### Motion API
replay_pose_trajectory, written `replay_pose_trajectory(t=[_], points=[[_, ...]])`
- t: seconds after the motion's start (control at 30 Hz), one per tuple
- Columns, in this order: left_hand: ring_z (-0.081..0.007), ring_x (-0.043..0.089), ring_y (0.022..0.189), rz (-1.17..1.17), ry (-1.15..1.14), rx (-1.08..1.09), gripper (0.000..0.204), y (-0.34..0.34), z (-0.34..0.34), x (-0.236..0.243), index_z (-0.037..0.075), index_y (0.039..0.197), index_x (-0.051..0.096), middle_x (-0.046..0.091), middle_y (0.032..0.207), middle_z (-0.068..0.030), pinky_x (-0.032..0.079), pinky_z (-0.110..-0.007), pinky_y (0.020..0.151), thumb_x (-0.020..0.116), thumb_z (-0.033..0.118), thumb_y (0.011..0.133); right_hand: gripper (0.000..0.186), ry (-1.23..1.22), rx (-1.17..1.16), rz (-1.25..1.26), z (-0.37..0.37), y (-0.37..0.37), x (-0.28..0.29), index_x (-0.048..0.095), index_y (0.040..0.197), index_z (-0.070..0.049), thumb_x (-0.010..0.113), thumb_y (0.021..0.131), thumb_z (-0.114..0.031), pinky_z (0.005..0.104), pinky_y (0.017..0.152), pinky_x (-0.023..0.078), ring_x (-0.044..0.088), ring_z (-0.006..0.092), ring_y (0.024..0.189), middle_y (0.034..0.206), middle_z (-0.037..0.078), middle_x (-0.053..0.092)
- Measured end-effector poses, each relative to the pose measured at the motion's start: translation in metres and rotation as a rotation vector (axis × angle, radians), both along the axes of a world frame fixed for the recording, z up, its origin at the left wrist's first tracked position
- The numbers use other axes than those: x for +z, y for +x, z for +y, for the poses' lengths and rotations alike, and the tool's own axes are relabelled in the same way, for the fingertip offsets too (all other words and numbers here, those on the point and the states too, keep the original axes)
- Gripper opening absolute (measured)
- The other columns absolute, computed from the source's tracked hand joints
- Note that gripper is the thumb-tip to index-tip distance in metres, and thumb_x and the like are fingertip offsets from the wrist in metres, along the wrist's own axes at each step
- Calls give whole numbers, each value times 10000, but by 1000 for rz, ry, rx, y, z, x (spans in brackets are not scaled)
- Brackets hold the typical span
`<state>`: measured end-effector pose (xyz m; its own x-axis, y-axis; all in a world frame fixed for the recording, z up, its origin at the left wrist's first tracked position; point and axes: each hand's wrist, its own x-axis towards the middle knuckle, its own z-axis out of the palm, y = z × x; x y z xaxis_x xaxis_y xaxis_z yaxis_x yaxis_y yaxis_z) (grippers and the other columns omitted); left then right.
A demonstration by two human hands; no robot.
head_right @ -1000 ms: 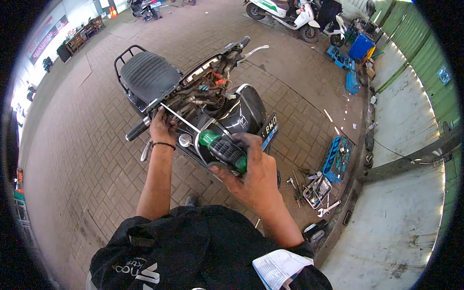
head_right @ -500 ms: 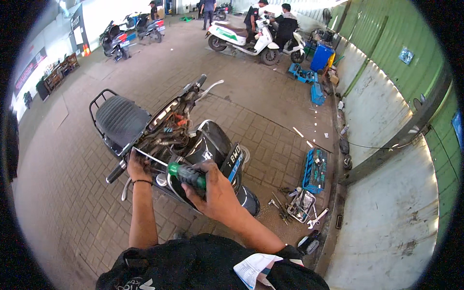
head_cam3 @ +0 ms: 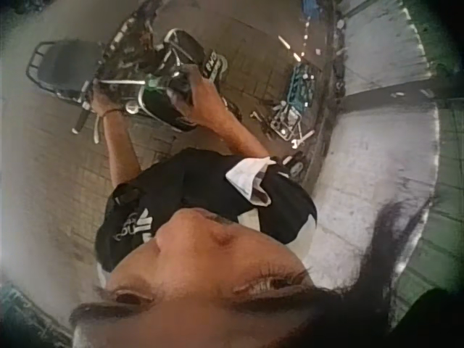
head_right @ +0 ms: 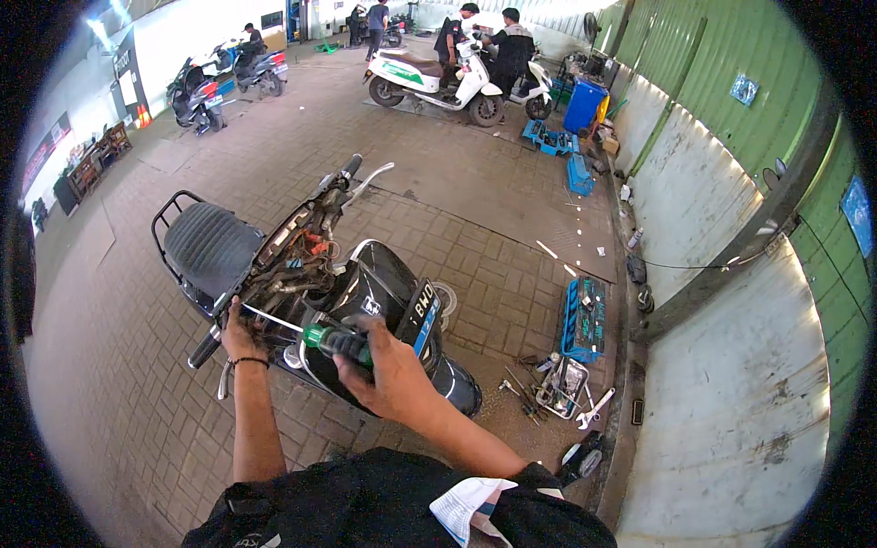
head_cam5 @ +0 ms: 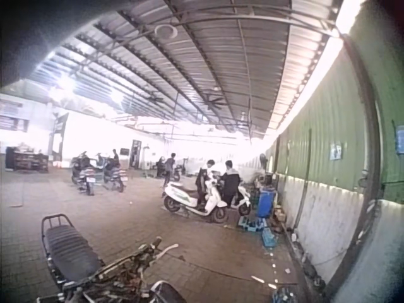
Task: The person removes the front cover of a motorcycle's handlebar assembly by hand after loosening screws with a screwdriver, then uses the screwdriver to loosen additional screws on the internal structure and disconnects a wiring harness connector.
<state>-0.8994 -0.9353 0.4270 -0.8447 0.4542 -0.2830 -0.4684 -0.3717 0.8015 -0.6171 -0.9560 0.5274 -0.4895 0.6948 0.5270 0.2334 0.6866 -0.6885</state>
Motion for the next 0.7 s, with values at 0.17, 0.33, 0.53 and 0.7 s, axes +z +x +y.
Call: replay_pose_trajectory(t=[0.17,0.33,0.53,0.7], points=[[-73,389,408,52,-14,-19,167,8,-4,12,128,788,537,442,566,44,356,-232,351,689,192,814,562,-47,-9,-123,3,7,-3,363,1188,-18,699,796,-242,450,746,481,598,438,841,904,251,594],[-74,416,429,86,-24,-26,194,7,-2,7,150,804,530,475,616,47,336,-205,377,715,207,790,581,-98,-31,50,1,5,-4,359,1189,-16,710,788,-249,457,766,471,590,441,847,935,253,587],[-75,439,473,146,-68,-48,219,-11,-5,-15,150,824,515,478,635,45,352,-206,374,714,230,782,549,-103,-63,47,4,3,-20,387,1161,-3,712,784,-233,437,800,463,582,440,886,1007,252,573],[-94,443,480,177,-60,-2,231,1,-2,-6,125,891,527,461,629,30,374,-233,371,713,197,774,404,-189,-74,13,3,2,-16,483,1085,-33,706,787,-189,393,746,494,636,379,848,869,196,648]])
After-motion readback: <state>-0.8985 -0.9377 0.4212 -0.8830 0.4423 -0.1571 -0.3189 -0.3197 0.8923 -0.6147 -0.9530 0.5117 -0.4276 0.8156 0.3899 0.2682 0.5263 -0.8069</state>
